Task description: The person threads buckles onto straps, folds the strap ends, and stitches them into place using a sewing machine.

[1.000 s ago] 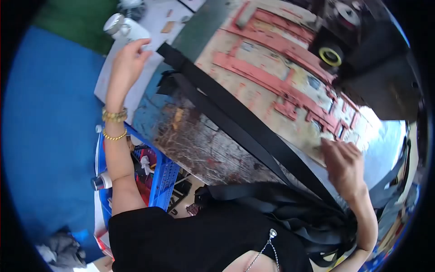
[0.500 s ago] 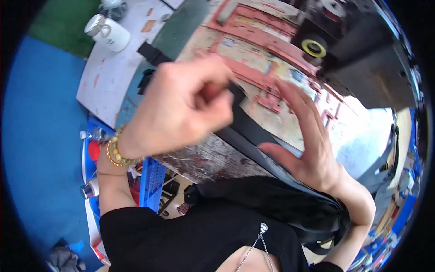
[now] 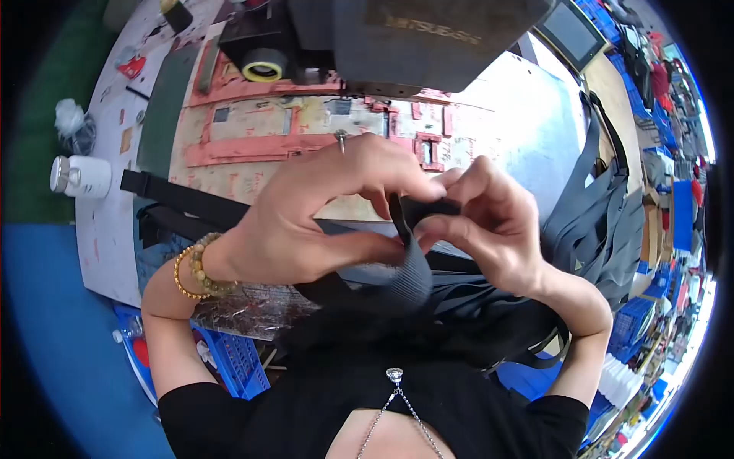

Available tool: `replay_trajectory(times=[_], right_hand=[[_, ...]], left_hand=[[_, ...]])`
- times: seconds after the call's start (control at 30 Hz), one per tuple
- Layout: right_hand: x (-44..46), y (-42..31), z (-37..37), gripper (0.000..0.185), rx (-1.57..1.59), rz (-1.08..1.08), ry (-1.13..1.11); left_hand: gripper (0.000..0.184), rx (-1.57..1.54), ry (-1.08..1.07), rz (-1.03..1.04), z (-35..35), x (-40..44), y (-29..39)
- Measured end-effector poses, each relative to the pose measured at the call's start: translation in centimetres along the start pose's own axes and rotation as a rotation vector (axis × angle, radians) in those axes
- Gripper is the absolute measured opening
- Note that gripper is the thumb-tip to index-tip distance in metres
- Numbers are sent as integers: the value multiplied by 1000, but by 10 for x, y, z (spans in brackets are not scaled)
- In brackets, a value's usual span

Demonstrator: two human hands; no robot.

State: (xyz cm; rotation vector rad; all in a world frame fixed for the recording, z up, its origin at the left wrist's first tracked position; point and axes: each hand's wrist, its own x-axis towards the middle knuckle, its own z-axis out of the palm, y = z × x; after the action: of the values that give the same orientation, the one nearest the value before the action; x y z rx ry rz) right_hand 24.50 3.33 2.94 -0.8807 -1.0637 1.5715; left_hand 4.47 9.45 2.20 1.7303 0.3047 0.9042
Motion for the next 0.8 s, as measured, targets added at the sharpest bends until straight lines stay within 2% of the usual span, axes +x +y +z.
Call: replay_trajectory(times=[0.03, 0.17, 0.2, 0.33, 0.37, 0.5, 0.53, 0.67, 0.7, 0.8], right_hand=[[0, 4, -3, 19, -1, -4, 9], [5, 26, -18, 20, -474, -280, -69], [6, 25, -19, 20, -470, -276, -64], [7, 11, -19, 21, -645, -142, -121], [7, 13, -21, 21, -641, -140, -124], [8, 25, -29, 22, -400, -125, -156], [8, 25, -27, 22, -396, -123, -158], [9, 18, -19, 21, -135, 71, -50], [10, 18, -19, 21, -137, 71, -53], [8, 16, -23, 18, -56, 104, -64]], left_hand=[[42, -4, -9, 2, 4, 2, 0], [44, -125, 252, -371, 28, -5, 6], [44, -127, 248, -378, 29, -5, 5], [39, 297, 91, -120, 28, -11, 3], [39, 299, 92, -125, 25, -13, 4], [36, 131, -169, -488, 1, -12, 14], [36, 132, -167, -492, 3, -13, 12], [25, 376, -22, -31, 21, -15, -7], [25, 377, -19, -30, 20, -14, -7], [25, -44, 1, -184, 14, -12, -7]])
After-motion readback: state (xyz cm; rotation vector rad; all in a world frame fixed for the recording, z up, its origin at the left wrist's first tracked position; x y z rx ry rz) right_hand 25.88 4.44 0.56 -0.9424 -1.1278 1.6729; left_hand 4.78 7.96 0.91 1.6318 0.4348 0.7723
